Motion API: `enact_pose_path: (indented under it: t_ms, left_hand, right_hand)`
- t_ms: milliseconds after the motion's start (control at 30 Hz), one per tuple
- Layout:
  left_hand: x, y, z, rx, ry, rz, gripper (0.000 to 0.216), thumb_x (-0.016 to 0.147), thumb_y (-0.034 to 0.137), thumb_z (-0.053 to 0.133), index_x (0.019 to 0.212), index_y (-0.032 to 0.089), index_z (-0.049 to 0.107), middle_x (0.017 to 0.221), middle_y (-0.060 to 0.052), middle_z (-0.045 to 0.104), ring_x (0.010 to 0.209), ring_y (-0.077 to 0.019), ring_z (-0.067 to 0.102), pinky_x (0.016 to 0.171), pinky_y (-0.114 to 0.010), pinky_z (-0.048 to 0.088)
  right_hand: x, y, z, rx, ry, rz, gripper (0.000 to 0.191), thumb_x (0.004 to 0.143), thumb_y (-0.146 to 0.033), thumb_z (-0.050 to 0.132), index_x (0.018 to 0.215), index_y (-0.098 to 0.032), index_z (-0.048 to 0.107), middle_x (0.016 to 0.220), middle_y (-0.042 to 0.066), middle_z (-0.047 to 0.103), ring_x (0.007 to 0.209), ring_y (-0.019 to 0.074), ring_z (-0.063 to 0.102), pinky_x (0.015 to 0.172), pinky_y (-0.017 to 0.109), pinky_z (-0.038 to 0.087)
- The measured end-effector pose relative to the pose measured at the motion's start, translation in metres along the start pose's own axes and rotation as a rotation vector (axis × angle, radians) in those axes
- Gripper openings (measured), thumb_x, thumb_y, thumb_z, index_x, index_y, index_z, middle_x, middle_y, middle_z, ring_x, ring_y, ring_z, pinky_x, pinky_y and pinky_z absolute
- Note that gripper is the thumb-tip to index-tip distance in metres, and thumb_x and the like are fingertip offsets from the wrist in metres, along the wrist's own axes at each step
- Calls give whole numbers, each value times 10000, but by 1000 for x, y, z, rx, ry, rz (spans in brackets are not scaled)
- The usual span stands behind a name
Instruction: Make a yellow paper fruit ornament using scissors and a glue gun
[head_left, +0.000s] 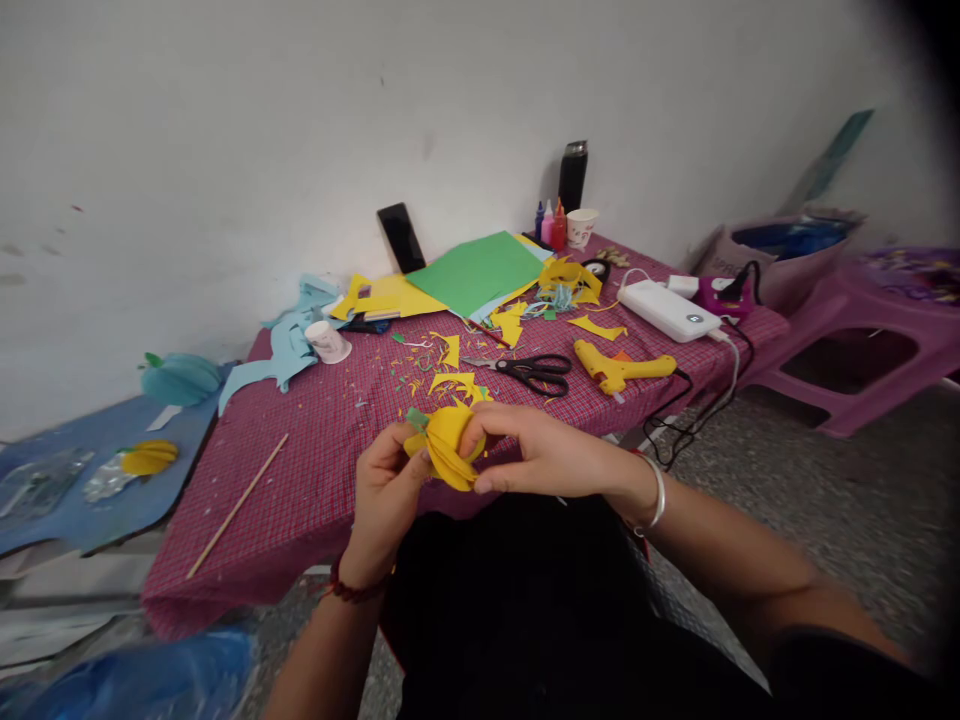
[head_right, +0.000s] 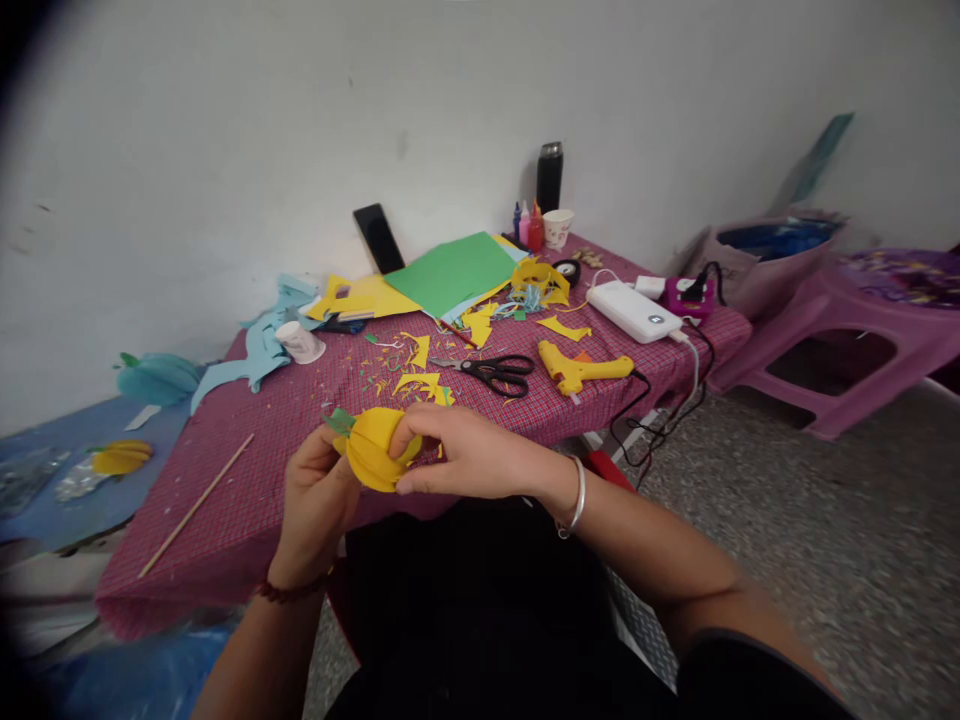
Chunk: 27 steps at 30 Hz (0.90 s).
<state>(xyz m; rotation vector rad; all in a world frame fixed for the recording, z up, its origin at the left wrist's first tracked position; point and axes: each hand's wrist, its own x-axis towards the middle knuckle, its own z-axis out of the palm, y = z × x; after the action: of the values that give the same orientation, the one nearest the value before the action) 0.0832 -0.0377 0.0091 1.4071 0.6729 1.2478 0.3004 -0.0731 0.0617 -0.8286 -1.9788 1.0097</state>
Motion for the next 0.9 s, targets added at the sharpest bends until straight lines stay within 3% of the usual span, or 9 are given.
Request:
enact_pose_path:
  t_ms: [200, 367, 500, 667, 800, 900]
  left_hand:
    - [1, 3, 4, -46, -9, -15, 100, 817, 265, 725, 835, 201, 650, 700, 31, 608, 604, -79, 542, 569, -180, 459]
    - [4, 7, 8, -58, 15, -27, 173, 767, 314, 768, 785, 195, 643, 688, 27, 616, 587, -84, 550, 558, -188, 476]
    - [3, 7, 8, 2, 44, -4, 197, 761, 350, 769, 792, 196, 650, 700, 16, 633, 600, -96, 564, 564, -196, 484]
    - [-3, 15, 9, 238, -15, 125, 50, 814, 250, 714, 817, 203, 697, 781, -13, 677, 697, -119, 605, 648, -212, 498]
    - [-4, 23, 14, 324, -58, 276, 61, 814, 178, 695, 825, 223, 734, 799, -20, 673, 739, -135, 612, 675, -232, 498]
    - [-3, 26, 14, 326, -64, 272, 89, 793, 159, 710, 835, 226, 751, 844, -33, 677, 775, -148, 620, 688, -249, 506]
  right_hand:
    - [0, 1, -1, 66, -6, 34, 155, 825, -228, 699, 933, -165, 607, 981, 36, 647, 937, 173, 598, 859, 321, 472]
    - [1, 1, -2, 113, -10, 52, 139, 828, -248, 675, 908, -159, 604, 917, 24, 629, 858, 155, 584, 770, 288, 478]
    - [1, 1, 1, 43, 74, 67, 41, 853, -168, 571, 891, -165, 584, 850, 10, 621, 752, 131, 568, 696, 258, 463]
    - [2, -3, 8, -225, 198, 9, 60, 852, -139, 592, 802, -171, 578, 812, 14, 619, 761, 148, 563, 724, 275, 447]
    - [1, -5, 10, -219, 253, -119, 71, 869, -135, 624, 809, -169, 605, 942, 51, 629, 929, 174, 588, 843, 308, 465]
    - [1, -4, 10, -195, 265, -163, 65, 876, -130, 630, 826, -171, 632, 1007, 61, 620, 984, 177, 595, 893, 327, 472]
